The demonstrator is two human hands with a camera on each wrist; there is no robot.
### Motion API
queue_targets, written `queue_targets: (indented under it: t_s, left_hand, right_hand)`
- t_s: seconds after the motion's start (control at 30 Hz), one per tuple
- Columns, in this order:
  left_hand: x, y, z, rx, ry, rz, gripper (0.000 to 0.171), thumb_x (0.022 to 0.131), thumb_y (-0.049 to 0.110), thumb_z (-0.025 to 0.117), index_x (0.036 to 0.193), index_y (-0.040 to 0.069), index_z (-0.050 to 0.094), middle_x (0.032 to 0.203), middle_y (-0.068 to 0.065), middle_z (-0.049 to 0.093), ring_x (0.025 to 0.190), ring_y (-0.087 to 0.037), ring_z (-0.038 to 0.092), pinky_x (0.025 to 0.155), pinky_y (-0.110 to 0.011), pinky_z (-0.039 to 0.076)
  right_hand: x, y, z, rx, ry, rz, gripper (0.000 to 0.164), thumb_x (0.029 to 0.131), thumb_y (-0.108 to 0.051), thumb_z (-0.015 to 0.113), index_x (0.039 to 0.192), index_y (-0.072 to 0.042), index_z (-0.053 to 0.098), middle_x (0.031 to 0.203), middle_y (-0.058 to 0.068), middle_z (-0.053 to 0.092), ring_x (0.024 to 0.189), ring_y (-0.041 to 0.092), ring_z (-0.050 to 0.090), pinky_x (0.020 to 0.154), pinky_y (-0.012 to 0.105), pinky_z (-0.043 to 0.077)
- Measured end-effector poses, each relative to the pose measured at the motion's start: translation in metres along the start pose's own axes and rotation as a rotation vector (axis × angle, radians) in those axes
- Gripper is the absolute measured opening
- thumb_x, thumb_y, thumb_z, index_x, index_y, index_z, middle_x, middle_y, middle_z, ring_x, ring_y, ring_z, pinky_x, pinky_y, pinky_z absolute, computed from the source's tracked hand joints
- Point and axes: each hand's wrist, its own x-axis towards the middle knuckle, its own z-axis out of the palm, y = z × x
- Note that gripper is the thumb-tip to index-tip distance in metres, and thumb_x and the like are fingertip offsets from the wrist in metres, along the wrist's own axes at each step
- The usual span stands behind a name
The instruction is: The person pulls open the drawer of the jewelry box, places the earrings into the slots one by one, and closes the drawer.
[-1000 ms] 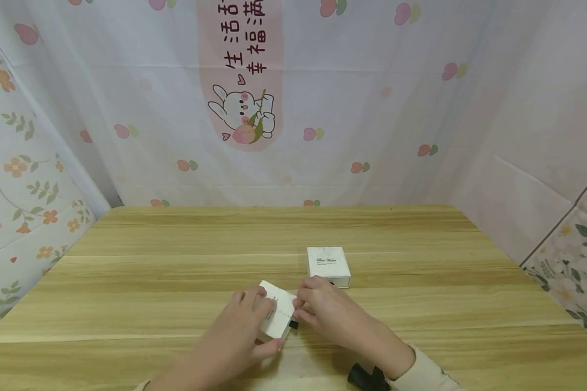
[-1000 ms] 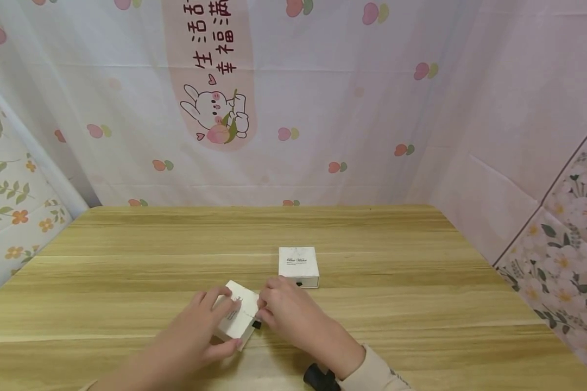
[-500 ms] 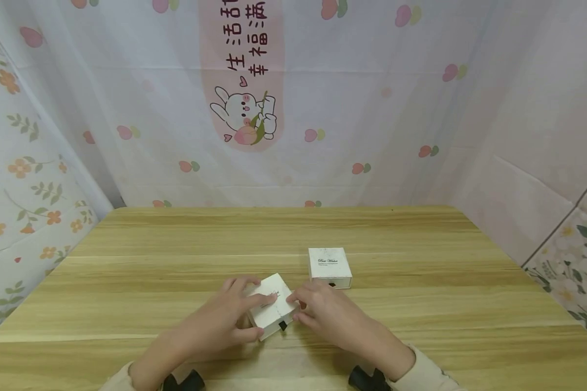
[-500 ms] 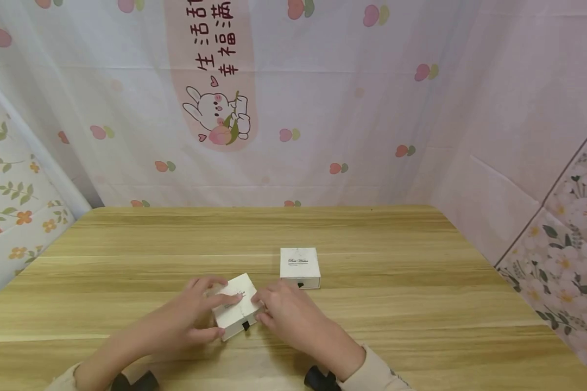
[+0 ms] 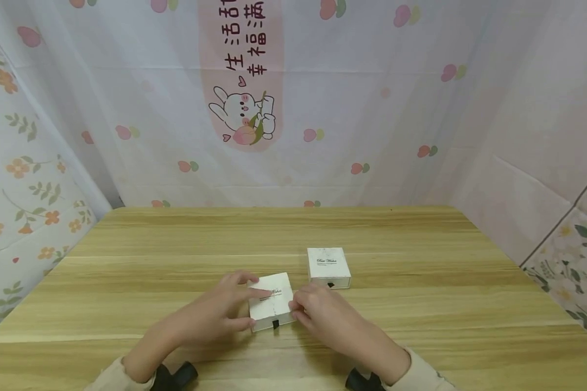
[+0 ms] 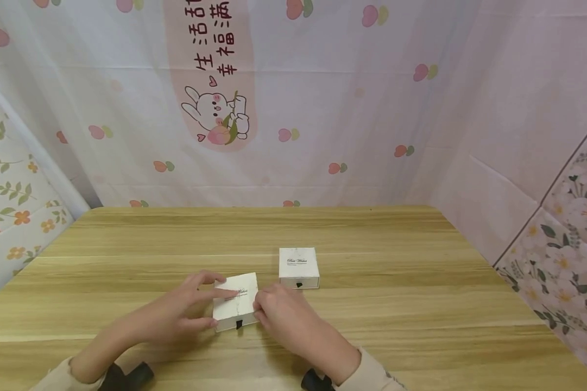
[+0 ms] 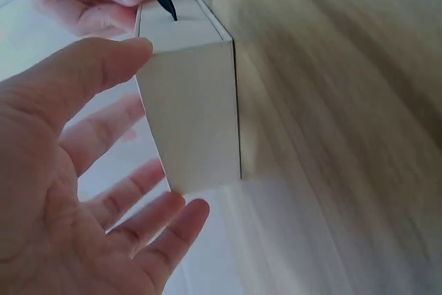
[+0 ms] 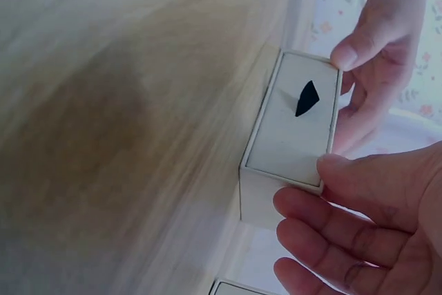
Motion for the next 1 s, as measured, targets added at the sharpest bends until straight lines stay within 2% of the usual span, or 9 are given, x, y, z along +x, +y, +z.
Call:
queue_targets:
  t_s: [0.2,0.4,0.57,0.77,1.0]
  left_hand:
    - [0.000,-0.009,-0.002,-0.086,-0.017,-0.021,0.056,0.085,0.029,0.067,0.136,0.017,0.046,0.137,-0.013,0.037,0.121,-0.027,0.045,0.094,-0.045,0.045]
    - [0.002,-0.012,-0.004,-0.122,-0.024,-0.051,0.055,0.084,0.027,0.068,0.134,0.014,0.047,0.137,-0.008,0.040,0.124,-0.028,0.044,0.098,-0.049,0.040]
    - [0.005,-0.011,-0.005,-0.104,-0.016,-0.038,0.052,0.085,0.025,0.067,0.131,0.010,0.049,0.137,-0.011,0.042,0.124,-0.030,0.044,0.099,-0.050,0.039]
    - [0.014,-0.013,-0.004,-0.109,-0.024,-0.016,0.050,0.087,0.022,0.065,0.132,0.007,0.047,0.139,-0.012,0.040,0.125,-0.031,0.044,0.099,-0.050,0.039]
    - [0.026,-0.017,-0.005,-0.158,-0.073,-0.051,0.053,0.089,0.021,0.062,0.136,0.006,0.043,0.141,-0.012,0.035,0.129,-0.032,0.039,0.101,-0.050,0.037]
  right_hand:
    - [0.002,-0.004,0.003,-0.085,0.038,-0.033,0.011,0.079,-0.009,0.071,0.074,-0.012,0.062,0.072,-0.007,0.060,0.068,0.006,0.049,0.063,0.020,0.043]
    - [0.004,-0.007,0.005,-0.159,0.051,-0.055,0.011,0.075,-0.006,0.073,0.075,-0.011,0.063,0.074,-0.004,0.062,0.070,0.010,0.055,0.065,0.022,0.046]
    - [0.006,-0.006,0.006,-0.169,0.059,-0.029,0.011,0.074,-0.003,0.071,0.072,-0.010,0.062,0.071,-0.002,0.063,0.068,0.011,0.056,0.064,0.023,0.046]
    - [0.009,-0.002,0.004,-0.146,0.041,0.025,0.011,0.075,-0.001,0.071,0.071,-0.008,0.062,0.070,0.000,0.063,0.070,0.012,0.057,0.065,0.023,0.048]
    - [0.014,0.006,0.004,-0.100,0.048,0.076,0.014,0.075,0.001,0.069,0.068,-0.008,0.062,0.068,-0.002,0.061,0.066,0.010,0.054,0.061,0.022,0.046]
